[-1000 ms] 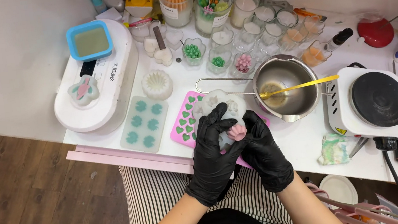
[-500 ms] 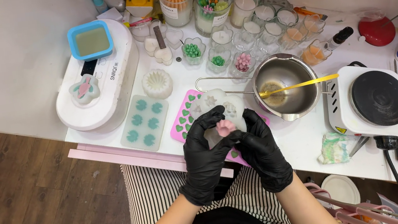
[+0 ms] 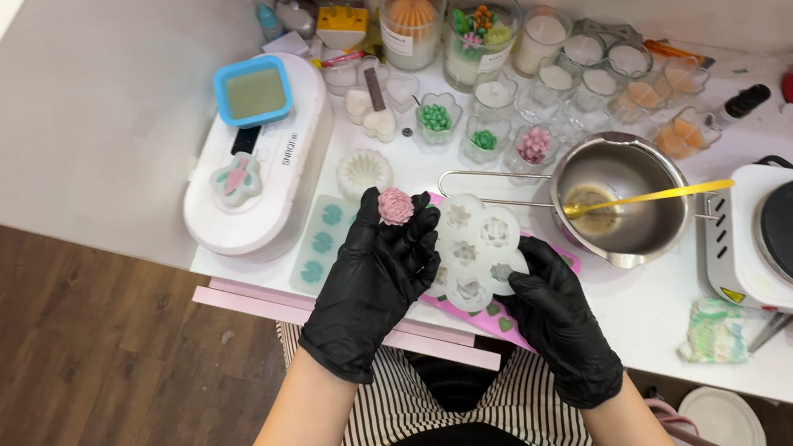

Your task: Removing small wax shapes from silicone molds and placing them into a container.

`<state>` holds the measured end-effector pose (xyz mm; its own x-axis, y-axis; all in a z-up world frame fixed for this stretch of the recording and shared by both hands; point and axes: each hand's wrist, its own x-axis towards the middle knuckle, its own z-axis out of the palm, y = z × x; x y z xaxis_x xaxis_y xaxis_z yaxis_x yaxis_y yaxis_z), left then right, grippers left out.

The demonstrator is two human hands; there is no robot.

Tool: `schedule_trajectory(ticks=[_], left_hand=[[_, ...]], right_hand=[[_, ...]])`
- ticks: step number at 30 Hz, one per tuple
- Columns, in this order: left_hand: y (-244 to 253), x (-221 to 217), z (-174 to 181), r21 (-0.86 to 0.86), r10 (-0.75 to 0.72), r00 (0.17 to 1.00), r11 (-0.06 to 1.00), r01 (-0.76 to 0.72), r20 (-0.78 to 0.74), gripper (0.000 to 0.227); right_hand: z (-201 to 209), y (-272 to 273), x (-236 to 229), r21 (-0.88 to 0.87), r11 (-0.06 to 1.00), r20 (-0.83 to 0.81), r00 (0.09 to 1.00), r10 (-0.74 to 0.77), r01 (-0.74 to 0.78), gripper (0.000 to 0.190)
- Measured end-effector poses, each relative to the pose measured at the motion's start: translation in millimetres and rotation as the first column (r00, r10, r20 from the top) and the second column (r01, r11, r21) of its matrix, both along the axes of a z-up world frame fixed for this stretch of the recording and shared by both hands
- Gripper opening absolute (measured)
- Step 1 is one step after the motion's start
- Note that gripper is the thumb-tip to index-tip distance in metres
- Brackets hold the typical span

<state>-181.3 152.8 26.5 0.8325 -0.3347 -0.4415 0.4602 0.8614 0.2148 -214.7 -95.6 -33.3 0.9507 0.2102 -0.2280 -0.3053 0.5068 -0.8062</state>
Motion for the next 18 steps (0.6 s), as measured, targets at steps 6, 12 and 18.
schedule_trajectory(ticks=[6,12,18], left_hand=[[-14.1,45.9,37.8,0.249,-0.022,0.955,0.967,-0.055,0.295,0.043],[-62.7,135.8,22.0,0.746,-0.541,0.514,0.494,-0.446,0.666,0.036],[-100.0,164.9,12.6,0.735,-0.889,0.307,0.047,-0.676,0.339,0.027]], right_hand=[[-11.2,-3.6,1.8,-0.079,0.997,-0.027,0.999,-0.020,0.018,0.048],[-15.4,-6.9,0.3,-0.044,0.999,-0.012,1.000,-0.026,0.026,0.048],[-21.7,-9.3,-1.7,-0.042,0.998,-0.053,0.997,-0.054,0.052,0.049]])
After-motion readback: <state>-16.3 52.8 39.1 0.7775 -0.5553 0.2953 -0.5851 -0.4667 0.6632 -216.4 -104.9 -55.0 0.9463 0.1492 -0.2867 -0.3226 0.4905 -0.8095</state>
